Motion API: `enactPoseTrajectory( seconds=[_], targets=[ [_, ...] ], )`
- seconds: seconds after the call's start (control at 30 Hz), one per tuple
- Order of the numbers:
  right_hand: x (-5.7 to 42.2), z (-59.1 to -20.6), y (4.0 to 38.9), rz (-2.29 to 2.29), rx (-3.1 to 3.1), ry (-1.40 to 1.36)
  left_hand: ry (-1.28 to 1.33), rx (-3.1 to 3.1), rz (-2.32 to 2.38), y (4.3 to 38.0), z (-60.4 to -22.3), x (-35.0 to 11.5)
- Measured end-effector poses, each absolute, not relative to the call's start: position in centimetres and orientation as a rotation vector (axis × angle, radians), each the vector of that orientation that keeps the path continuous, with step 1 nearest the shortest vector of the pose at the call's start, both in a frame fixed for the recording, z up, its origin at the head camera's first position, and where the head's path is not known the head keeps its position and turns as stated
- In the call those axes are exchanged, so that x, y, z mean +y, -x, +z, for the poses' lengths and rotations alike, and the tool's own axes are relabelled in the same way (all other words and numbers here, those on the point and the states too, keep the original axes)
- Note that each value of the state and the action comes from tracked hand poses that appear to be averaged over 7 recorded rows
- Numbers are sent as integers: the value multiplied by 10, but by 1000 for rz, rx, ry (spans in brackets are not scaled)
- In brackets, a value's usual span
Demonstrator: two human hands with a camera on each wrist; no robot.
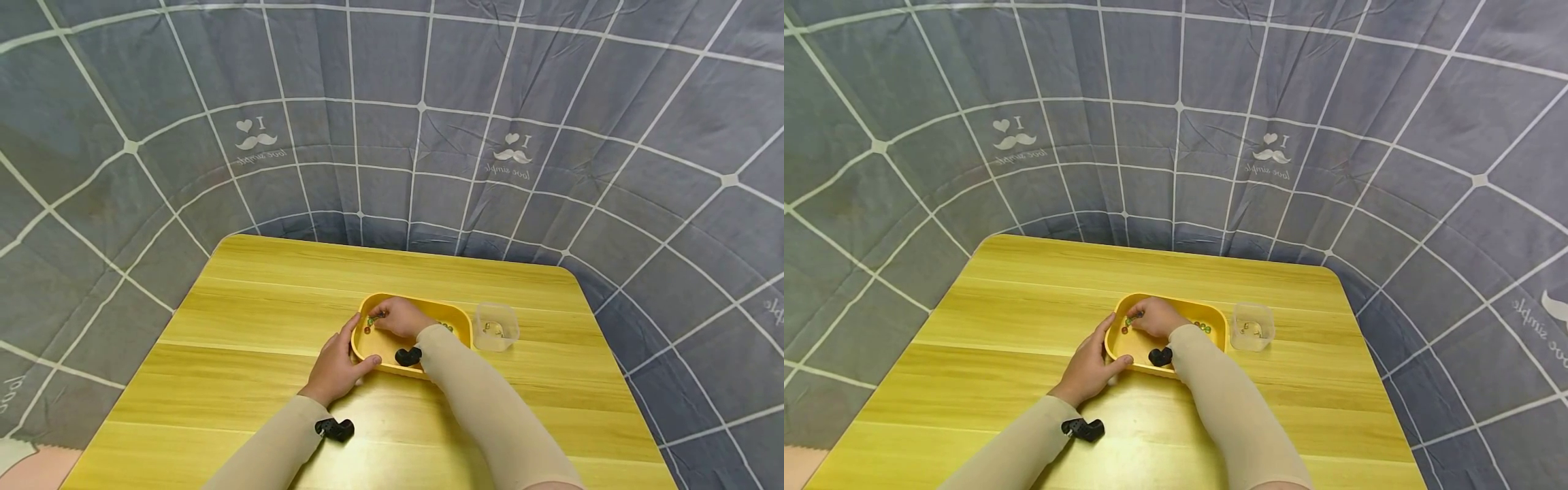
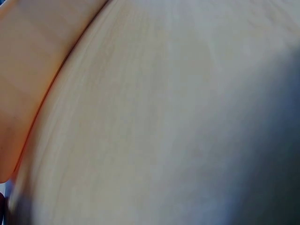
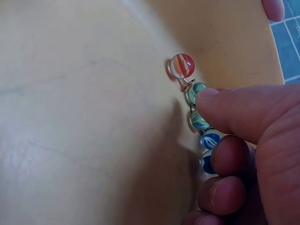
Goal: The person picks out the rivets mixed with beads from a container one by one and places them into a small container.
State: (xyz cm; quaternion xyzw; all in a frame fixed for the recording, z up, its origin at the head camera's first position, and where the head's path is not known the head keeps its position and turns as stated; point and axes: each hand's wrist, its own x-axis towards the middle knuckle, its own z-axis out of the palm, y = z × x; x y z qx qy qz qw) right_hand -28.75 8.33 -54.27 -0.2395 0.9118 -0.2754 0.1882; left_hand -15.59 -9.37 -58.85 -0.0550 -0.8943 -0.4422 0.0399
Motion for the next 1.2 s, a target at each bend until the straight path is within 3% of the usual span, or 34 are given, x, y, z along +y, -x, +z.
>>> enactPoseTrajectory(
  seconds=[1.2],
  targets=[
    [82,-547,288,-603,2629,769,187,-2731,-1339,157,-591,-92]
  ],
)
